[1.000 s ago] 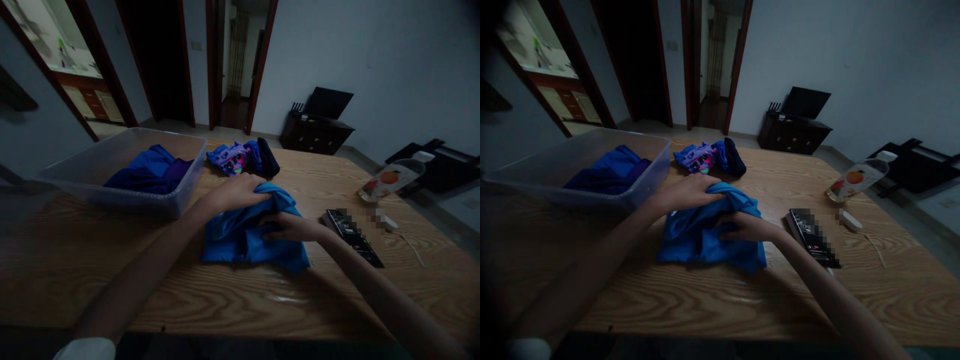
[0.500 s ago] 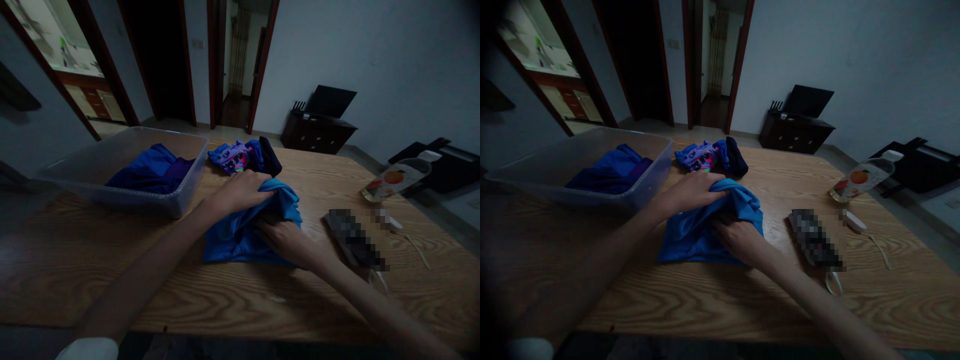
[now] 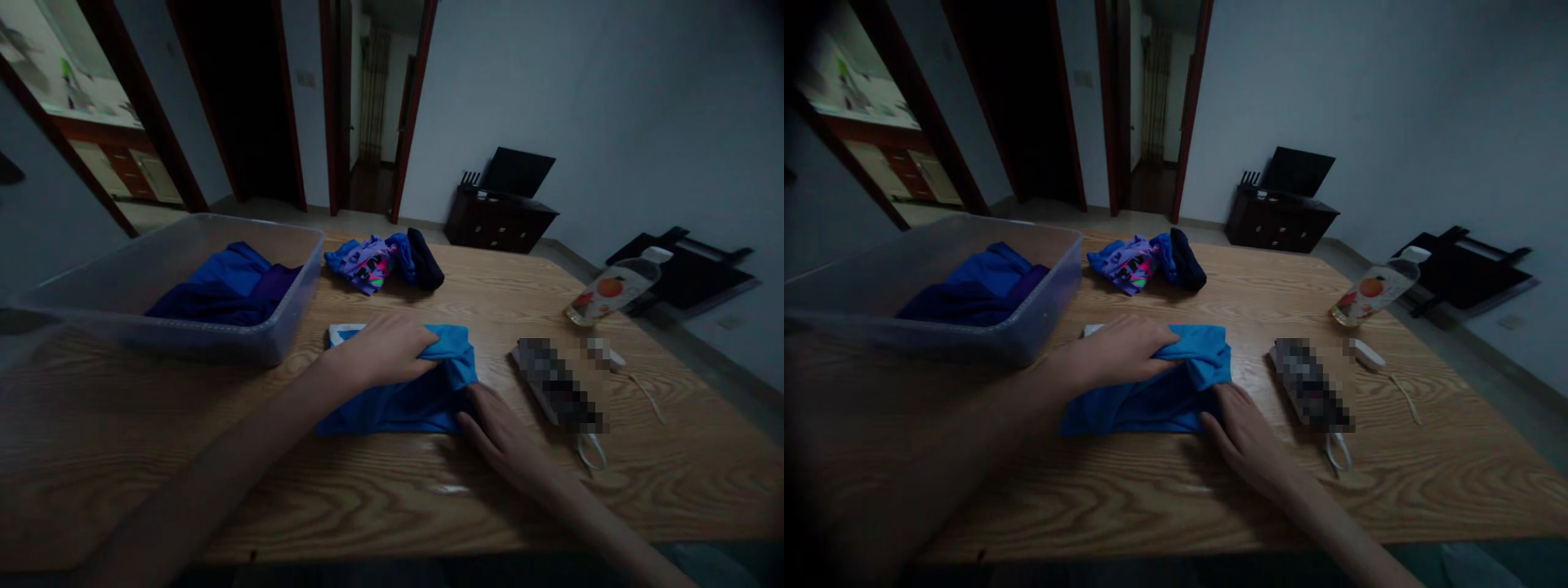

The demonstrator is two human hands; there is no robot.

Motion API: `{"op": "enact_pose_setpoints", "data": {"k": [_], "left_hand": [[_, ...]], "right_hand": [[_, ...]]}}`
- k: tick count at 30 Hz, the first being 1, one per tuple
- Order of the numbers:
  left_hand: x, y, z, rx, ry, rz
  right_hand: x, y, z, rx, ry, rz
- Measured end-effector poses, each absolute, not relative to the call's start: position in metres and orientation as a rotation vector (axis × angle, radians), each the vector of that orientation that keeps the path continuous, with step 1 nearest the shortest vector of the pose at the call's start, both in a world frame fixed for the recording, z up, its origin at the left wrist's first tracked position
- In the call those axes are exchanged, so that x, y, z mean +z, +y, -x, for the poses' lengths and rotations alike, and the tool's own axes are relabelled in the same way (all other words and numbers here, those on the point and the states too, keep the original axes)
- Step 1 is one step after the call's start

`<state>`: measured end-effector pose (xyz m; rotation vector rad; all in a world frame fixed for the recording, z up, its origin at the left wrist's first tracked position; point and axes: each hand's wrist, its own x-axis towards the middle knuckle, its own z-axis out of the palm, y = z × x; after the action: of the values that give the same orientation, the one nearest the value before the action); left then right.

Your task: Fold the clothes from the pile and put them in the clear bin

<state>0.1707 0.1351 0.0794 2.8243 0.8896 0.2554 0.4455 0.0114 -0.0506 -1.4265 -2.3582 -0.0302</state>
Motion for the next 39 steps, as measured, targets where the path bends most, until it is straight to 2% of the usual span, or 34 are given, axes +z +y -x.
{"op": "enact_pose_setpoints", "data": {"k": [4,10,17,20,27,33,36,39], "left_hand": [[0.075,0.133,-0.175,0.241,0.929,-2.839],[0.065,0.110,-0.187,0.151,0.970,-2.916],[-0.021,0.030,-0.158,0.273,1.402,-2.970],[-0.037,0.016,-0.133,0.306,1.471,-3.007],[-0.010,0.035,-0.092,0.569,1.180,-3.239],[-0.018,0.058,-0.077,0.573,1.012,-3.273],[-0.012,0.076,-0.067,0.597,0.967,-3.139],[0.014,0.099,-0.061,0.669,1.007,-2.874]], "right_hand": [[-0.031,0.024,-0.425,-0.429,-1.989,1.323],[-0.008,0.050,-0.401,-0.451,-2.199,1.198],[-0.024,0.041,-0.426,-0.469,-2.456,0.994],[-0.025,0.040,-0.431,-0.504,-2.473,0.871],[-0.008,0.040,-0.442,-0.549,-2.635,0.802],[-0.013,0.038,-0.454,-0.667,-2.595,0.883],[-0.008,0.054,-0.462,-0.535,-2.553,1.012],[0.011,0.083,-0.468,-0.298,-2.542,1.091]]}}
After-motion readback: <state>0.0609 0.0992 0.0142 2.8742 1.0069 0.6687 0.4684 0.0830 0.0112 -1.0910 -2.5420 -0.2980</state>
